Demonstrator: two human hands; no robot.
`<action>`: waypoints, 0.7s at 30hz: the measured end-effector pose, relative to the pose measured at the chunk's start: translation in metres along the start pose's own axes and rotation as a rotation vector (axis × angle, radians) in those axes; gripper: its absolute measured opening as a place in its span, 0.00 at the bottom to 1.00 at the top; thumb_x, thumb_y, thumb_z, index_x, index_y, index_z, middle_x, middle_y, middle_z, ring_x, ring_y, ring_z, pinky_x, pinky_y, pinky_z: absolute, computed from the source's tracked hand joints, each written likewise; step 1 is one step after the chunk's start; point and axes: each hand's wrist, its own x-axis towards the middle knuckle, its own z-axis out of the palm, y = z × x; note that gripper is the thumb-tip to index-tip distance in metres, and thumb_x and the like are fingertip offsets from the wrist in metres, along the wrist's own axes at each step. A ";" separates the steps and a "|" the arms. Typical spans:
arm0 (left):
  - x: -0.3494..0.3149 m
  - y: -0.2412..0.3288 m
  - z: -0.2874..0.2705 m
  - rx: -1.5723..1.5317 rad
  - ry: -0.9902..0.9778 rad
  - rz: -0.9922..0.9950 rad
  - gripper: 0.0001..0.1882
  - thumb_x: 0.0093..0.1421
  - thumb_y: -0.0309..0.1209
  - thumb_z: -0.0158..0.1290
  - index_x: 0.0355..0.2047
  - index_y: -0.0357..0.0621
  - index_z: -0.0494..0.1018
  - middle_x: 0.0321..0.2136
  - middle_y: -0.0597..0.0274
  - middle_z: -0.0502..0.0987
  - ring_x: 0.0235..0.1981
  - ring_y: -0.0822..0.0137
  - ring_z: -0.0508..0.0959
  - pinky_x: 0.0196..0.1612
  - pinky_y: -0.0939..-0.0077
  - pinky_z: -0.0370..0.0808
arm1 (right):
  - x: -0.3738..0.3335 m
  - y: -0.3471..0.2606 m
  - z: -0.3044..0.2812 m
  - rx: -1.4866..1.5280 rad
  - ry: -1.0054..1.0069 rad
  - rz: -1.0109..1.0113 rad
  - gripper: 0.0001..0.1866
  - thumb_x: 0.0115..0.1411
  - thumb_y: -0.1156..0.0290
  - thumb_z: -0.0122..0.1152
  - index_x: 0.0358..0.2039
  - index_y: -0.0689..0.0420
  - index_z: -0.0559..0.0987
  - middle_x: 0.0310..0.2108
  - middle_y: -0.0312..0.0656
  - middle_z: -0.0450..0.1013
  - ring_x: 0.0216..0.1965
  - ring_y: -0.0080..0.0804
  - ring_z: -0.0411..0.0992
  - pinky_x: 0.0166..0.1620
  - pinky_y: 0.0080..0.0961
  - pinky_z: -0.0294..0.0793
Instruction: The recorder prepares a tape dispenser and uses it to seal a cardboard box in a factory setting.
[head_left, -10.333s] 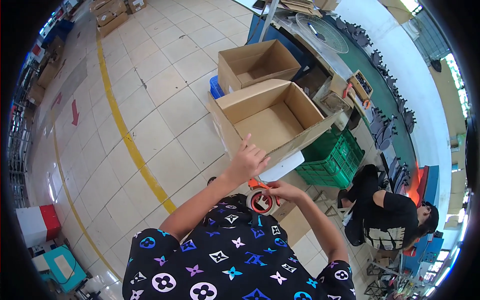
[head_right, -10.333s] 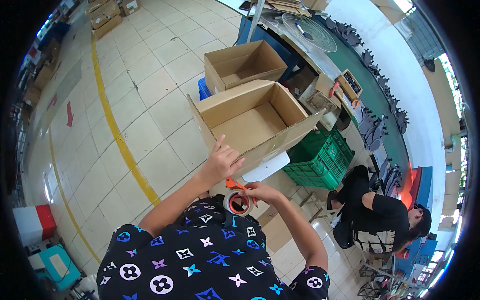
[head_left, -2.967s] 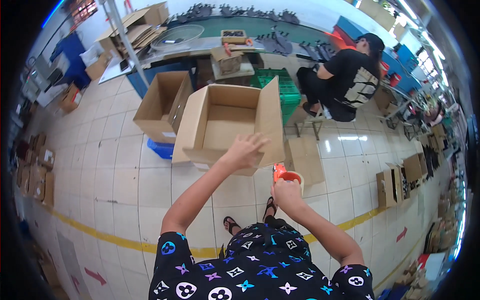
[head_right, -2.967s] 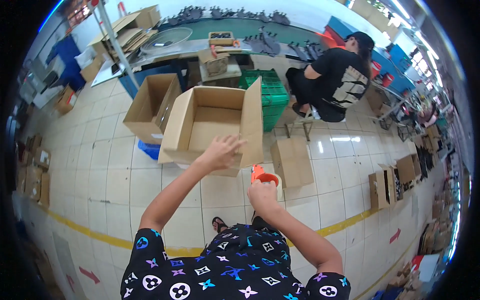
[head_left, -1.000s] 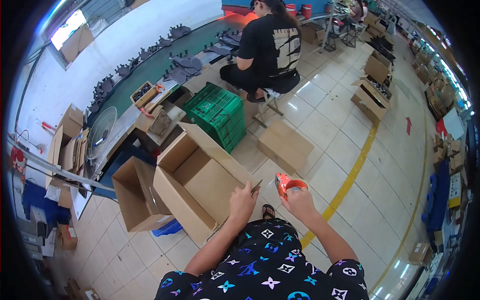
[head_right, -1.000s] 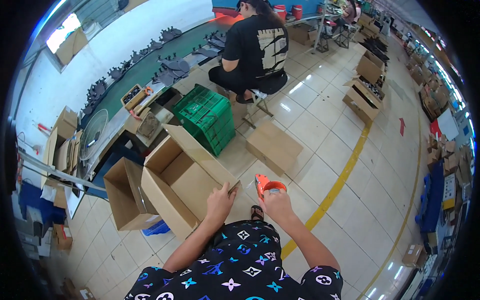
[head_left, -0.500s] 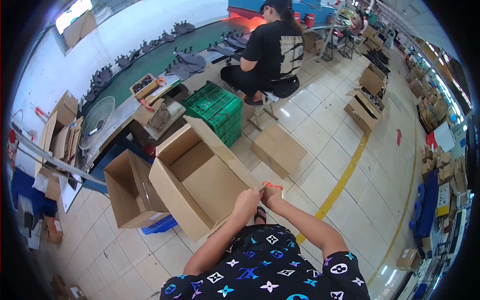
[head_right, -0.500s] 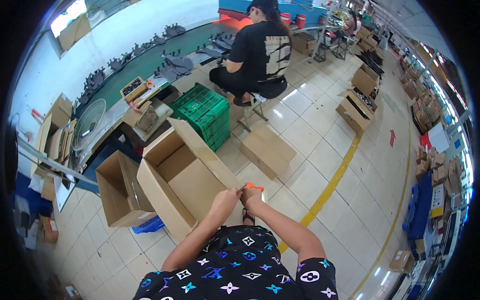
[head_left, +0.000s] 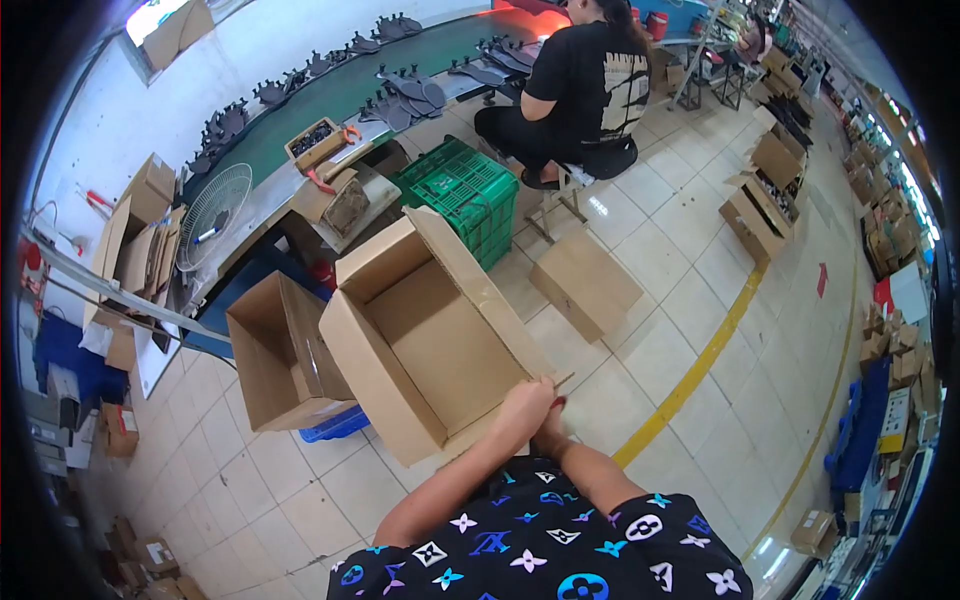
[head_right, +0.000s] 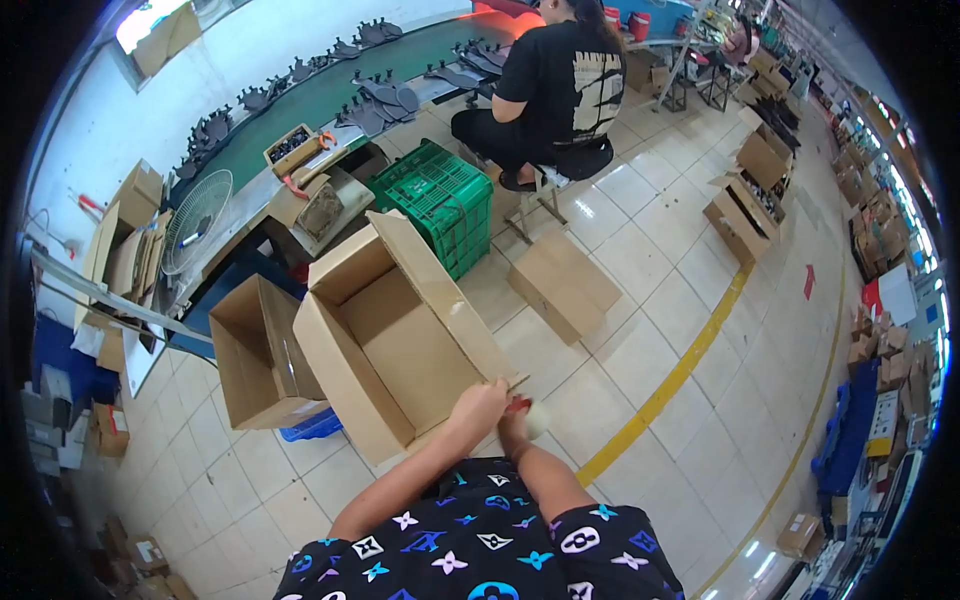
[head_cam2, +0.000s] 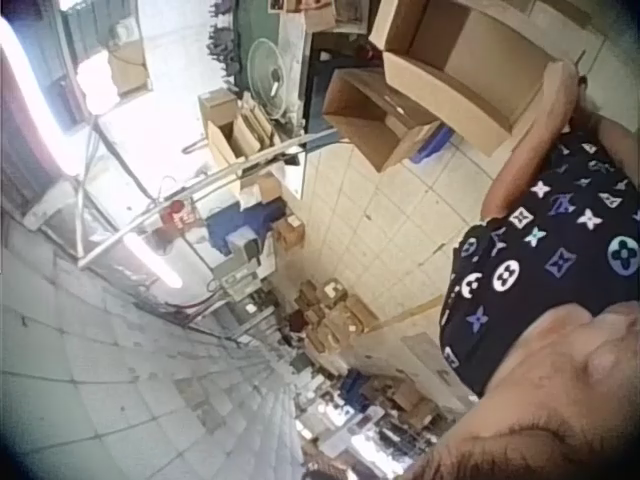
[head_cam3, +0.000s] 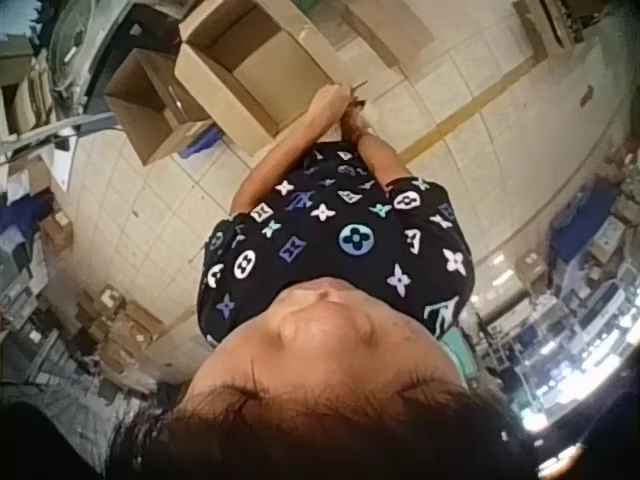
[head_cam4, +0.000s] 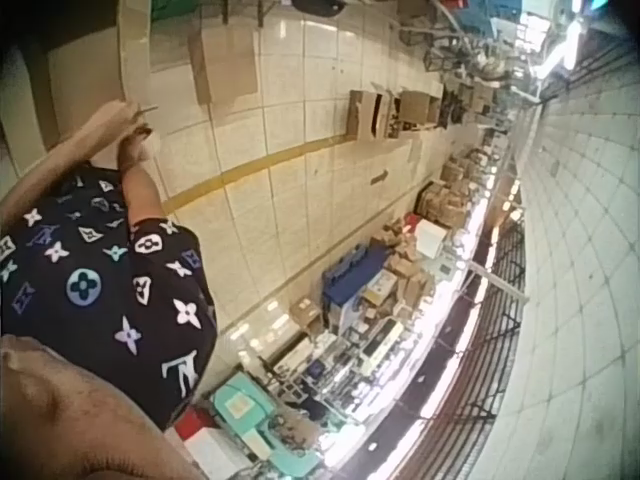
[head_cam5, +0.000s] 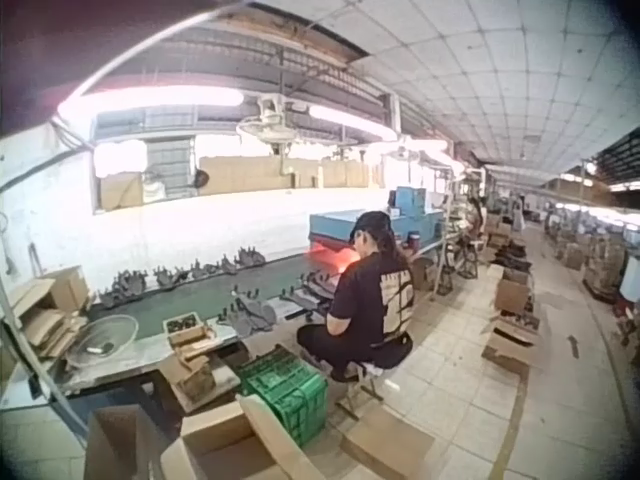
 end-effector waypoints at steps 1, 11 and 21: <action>0.003 -0.001 -0.011 0.013 -0.019 0.013 0.16 0.64 0.39 0.49 0.32 0.36 0.73 0.23 0.42 0.78 0.28 0.44 0.80 0.32 0.53 0.77 | -0.006 0.013 -0.002 -0.226 -0.364 -0.044 0.24 0.65 0.58 0.48 0.59 0.54 0.73 0.56 0.44 0.70 0.57 0.44 0.68 0.55 0.57 0.65; -0.018 -0.004 -0.087 0.052 -0.238 -0.077 0.24 0.62 0.45 0.53 0.52 0.42 0.69 0.31 0.45 0.79 0.35 0.44 0.79 0.41 0.51 0.76 | -0.157 0.229 0.109 0.914 0.071 0.656 0.20 0.58 0.54 0.58 0.35 0.60 0.81 0.28 0.53 0.78 0.32 0.48 0.78 0.34 0.38 0.75; 0.035 0.115 -0.110 0.142 0.046 0.558 0.41 0.59 0.46 0.57 0.66 0.41 0.54 0.65 0.45 0.55 0.70 0.48 0.48 0.69 0.44 0.42 | -0.274 0.199 -0.135 1.058 0.523 0.368 0.20 0.56 0.52 0.61 0.28 0.60 0.76 0.19 0.49 0.71 0.22 0.48 0.70 0.29 0.37 0.69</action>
